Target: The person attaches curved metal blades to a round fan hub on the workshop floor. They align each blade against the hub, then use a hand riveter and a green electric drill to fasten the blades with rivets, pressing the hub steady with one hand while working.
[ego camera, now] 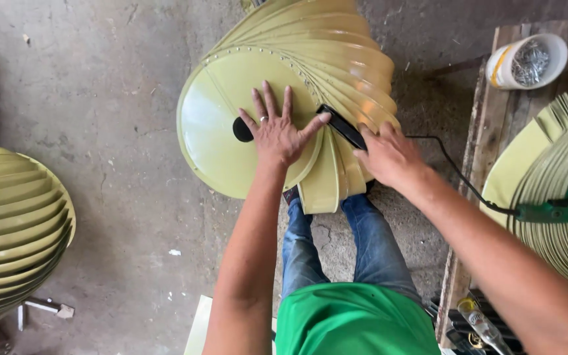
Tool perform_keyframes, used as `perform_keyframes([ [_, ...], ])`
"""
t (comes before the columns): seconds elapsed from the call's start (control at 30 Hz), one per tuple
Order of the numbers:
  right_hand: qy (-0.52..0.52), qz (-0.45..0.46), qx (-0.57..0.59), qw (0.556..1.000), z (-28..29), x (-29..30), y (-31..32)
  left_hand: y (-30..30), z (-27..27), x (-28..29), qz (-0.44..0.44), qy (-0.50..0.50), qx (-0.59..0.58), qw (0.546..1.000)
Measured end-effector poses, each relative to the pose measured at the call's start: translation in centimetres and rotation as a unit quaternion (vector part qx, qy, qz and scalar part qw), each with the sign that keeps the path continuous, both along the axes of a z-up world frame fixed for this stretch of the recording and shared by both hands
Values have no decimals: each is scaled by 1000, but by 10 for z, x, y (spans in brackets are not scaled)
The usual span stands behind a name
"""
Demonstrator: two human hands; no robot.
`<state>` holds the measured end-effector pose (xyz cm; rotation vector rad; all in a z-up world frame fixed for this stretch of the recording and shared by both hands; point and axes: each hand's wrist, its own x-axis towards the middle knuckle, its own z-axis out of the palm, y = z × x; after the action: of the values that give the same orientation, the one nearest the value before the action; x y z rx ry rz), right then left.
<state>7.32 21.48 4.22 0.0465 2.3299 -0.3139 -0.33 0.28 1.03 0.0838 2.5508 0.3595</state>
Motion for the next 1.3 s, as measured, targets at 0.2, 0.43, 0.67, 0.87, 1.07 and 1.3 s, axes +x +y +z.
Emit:
perform_keyframes([
  [0.2,157,-172,-178,956,-51,44,-7,-4,-15,8,-28,48,-11,998],
  [0.43,306,-273,-212,887,-32,59,-16,6,-24,-19,26,143,-36,989],
  [0.67,150,-353,-202,901,-50,167,41,50,-85,-114,-5,247,-18,969],
  [0.87,-73,-389,-53,917,-67,278,92,63,-75,-152,80,133,-6,988],
  [1.07,82,-375,-9,923,-74,345,113,46,-107,-177,-12,89,-22,996],
  [1.3,-104,-409,97,902,-15,296,133,54,-88,-134,-57,179,15,982],
])
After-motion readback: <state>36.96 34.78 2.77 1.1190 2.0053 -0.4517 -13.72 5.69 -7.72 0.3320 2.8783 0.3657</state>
